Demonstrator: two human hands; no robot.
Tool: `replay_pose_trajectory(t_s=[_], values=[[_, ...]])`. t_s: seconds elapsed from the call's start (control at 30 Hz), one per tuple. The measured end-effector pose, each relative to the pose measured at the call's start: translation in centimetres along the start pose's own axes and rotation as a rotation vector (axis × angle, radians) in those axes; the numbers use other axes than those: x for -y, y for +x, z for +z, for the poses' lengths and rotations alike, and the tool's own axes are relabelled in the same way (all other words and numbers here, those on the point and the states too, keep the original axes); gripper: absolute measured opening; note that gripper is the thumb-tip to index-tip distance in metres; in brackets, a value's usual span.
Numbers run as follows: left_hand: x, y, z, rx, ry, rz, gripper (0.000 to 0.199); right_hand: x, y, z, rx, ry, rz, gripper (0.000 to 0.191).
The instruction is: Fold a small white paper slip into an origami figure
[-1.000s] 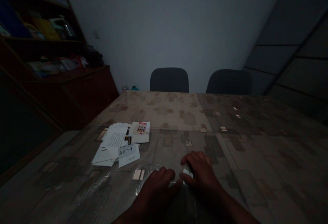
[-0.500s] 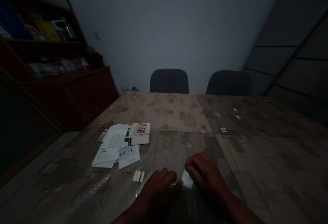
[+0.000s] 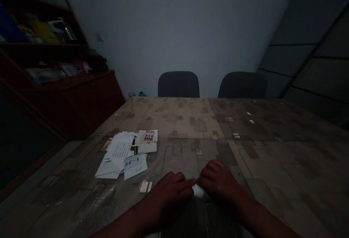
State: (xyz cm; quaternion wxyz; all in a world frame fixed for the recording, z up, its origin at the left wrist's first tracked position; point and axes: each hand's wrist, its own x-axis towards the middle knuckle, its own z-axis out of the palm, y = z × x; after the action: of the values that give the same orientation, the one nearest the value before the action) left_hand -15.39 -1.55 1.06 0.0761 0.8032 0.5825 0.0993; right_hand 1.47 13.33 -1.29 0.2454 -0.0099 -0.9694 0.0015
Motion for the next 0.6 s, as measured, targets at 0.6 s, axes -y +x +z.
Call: replay_pose_trajectory(t_s=[0.6], values=[[2.5,0.7,-1.8,-0.048,-0.144,0.189,0.038,1.7,-2.1,-1.4,0.124,0.119,0.130,0.019]])
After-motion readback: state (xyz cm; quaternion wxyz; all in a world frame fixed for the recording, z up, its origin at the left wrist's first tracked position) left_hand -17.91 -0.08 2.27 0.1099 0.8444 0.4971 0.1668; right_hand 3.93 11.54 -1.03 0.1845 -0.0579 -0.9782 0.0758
